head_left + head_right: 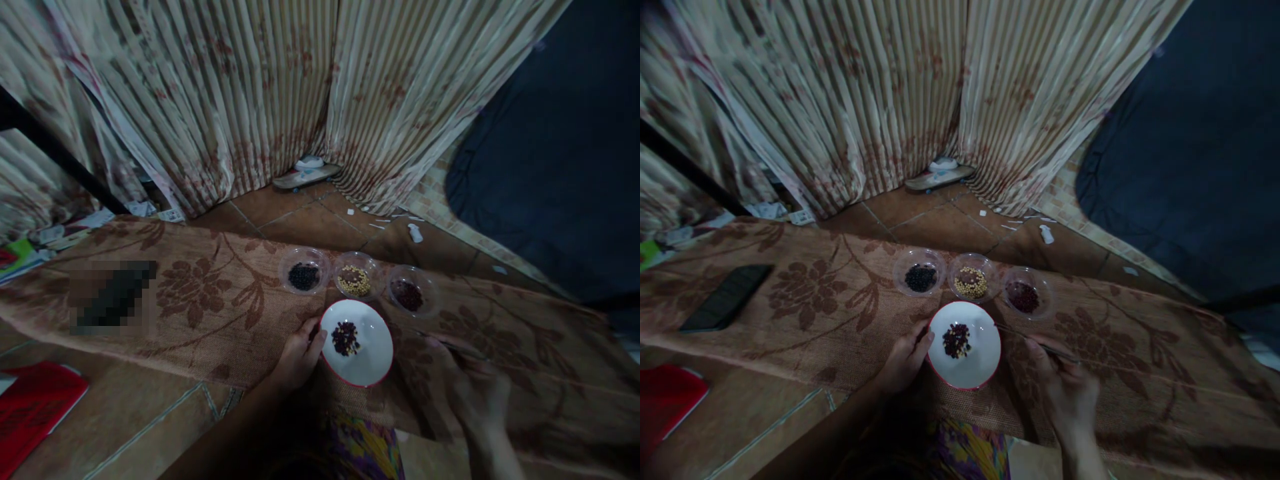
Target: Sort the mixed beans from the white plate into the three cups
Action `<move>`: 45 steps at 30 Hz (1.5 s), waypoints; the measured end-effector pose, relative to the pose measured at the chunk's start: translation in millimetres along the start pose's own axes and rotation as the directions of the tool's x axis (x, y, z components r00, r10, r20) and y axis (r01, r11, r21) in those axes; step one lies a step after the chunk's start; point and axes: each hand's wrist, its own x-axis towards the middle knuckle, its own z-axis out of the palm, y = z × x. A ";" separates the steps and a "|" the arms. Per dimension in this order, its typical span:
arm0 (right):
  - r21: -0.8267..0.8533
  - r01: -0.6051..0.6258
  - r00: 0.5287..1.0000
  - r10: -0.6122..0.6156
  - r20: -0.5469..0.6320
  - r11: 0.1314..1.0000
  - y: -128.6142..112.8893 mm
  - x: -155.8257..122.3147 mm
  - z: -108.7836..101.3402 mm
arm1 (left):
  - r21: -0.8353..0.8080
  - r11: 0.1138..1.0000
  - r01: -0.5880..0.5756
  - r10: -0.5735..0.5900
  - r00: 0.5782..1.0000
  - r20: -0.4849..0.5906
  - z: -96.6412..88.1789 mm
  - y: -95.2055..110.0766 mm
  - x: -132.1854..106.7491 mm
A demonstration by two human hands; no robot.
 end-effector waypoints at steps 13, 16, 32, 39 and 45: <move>0.097 0.046 0.926 -0.006 -0.377 0.994 19.8 35.0 4.3 | 0.000 1.000 0.004 -0.004 1.000 -0.010 -0.1 0.3 -0.1; 0.055 -0.003 0.965 0.017 -0.262 0.999 16.6 13.5 3.8 | 0.006 1.000 0.015 -0.015 1.000 -0.010 0.4 1.2 -0.5; -0.001 -0.123 0.926 0.115 0.360 0.992 20.8 -40.2 25.2 | 0.030 1.000 0.004 -0.005 1.000 0.023 -0.8 -1.3 0.4; -0.018 -0.108 0.933 0.108 0.342 0.994 19.7 -41.1 24.0 | 0.032 0.999 0.003 -0.004 1.000 0.014 0.0 -3.0 0.0; -0.037 -0.097 0.931 0.104 0.350 0.995 21.8 -40.5 22.5 | 0.019 1.000 -0.007 0.007 1.000 0.017 1.1 -4.3 0.6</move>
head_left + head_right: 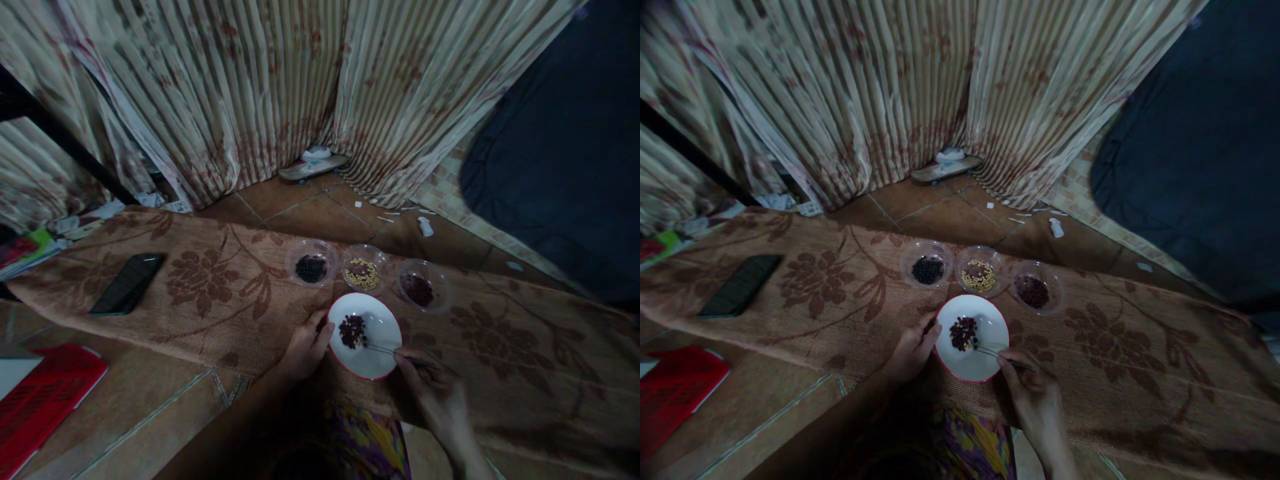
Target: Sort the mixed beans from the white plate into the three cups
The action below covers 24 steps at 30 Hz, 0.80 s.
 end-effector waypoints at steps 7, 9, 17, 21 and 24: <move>0.005 0.028 1.000 -0.028 0.000 1.000 6.4 0.9 0.4 | 0.025 1.000 -0.015 0.015 1.000 0.001 -0.5 -0.7 -0.1; 0.000 0.036 0.999 -0.036 -0.009 0.999 5.9 0.6 0.1 | 0.031 0.999 -0.012 0.012 1.000 0.001 -0.7 -0.8 -0.1; 0.049 0.038 0.996 -0.034 -0.080 0.998 -2.0 1.7 -8.0 | 0.027 1.000 -0.013 0.013 1.000 -0.004 0.5 -2.9 -0.3; 0.016 0.098 0.940 -0.087 -0.330 0.995 -17.2 19.6 -25.5 | 0.024 1.000 -0.013 0.013 1.000 0.000 -0.5 -0.9 0.4; -0.035 0.183 0.855 -0.176 -0.488 0.983 -23.4 45.7 -43.2 | 0.018 1.000 -0.003 0.003 1.000 -0.003 -1.3 1.4 0.4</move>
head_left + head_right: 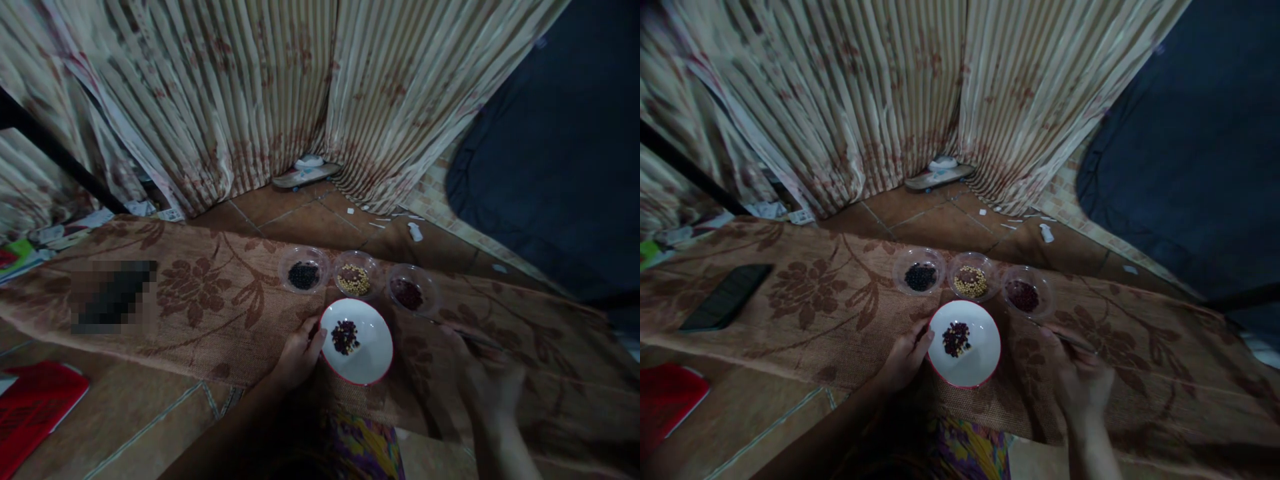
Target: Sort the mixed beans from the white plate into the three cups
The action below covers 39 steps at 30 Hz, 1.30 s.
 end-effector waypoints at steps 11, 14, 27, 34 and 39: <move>0.038 -0.006 0.991 0.011 -0.133 0.999 43.2 38.3 13.5 | -0.038 0.999 0.018 -0.019 1.000 -0.011 -0.7 3.3 0.0; 0.066 0.026 0.995 -0.020 -0.097 0.997 29.0 15.2 15.8 | -0.037 0.999 0.014 -0.014 1.000 -0.016 -0.9 4.2 -0.2; 0.038 -0.037 0.932 0.021 0.363 0.999 16.4 -61.8 30.7 | -0.016 1.000 0.026 -0.026 1.000 -0.009 0.0 2.7 -1.7; 0.011 0.020 0.928 -0.023 0.372 1.000 11.7 -61.0 32.0 | -0.008 1.000 0.000 0.000 1.000 -0.018 0.0 2.8 -0.9; 0.000 0.055 0.917 -0.050 0.395 0.999 13.0 -60.3 32.7 | 0.001 1.000 0.011 -0.011 1.000 -0.011 0.4 2.2 -0.6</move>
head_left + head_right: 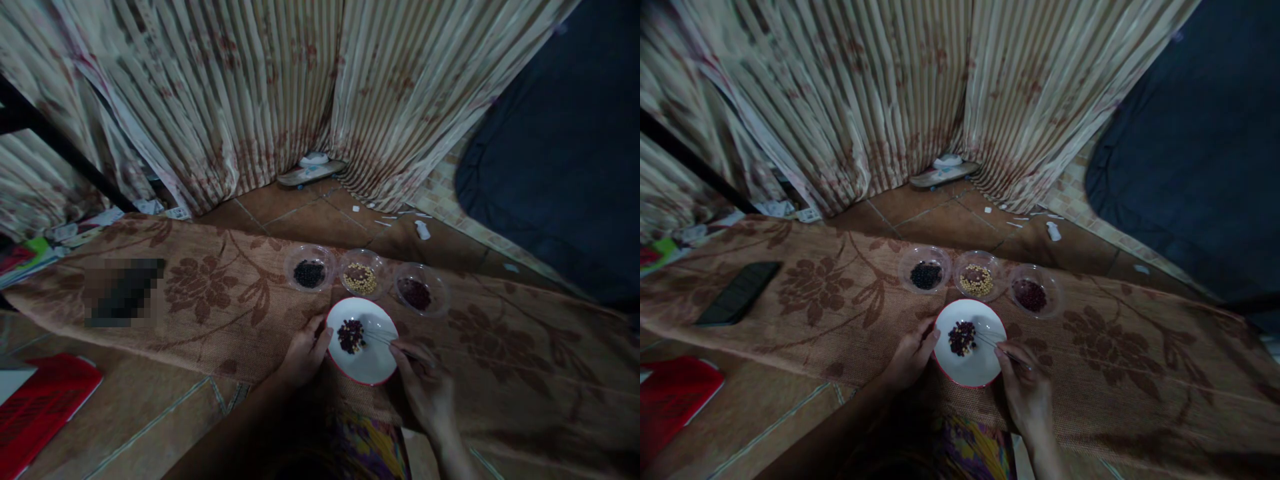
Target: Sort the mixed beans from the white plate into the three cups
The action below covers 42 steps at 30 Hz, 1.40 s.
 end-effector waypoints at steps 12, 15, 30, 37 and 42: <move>0.045 0.007 1.000 -0.008 0.009 0.999 6.9 -0.4 2.4 | -0.010 1.000 0.009 -0.009 1.000 -0.012 -0.1 -0.8 -0.5; 0.042 0.002 1.000 -0.002 -0.004 0.999 3.8 -0.2 2.1 | -0.024 1.000 0.016 -0.016 1.000 -0.012 0.4 -1.4 -0.4; 0.033 0.017 0.908 -0.002 -0.418 0.999 4.6 39.1 -38.4 | -0.025 1.000 0.013 -0.013 1.000 -0.009 -1.4 3.1 0.0; 0.090 -0.038 0.792 0.085 -0.605 0.995 33.3 74.7 -55.8 | -0.030 0.999 0.017 -0.016 1.000 0.007 -1.8 1.5 0.7; 0.088 -0.029 0.866 0.069 -0.495 0.996 10.3 47.7 -42.6 | -0.014 1.000 0.019 -0.019 1.000 0.005 -0.9 1.0 -0.3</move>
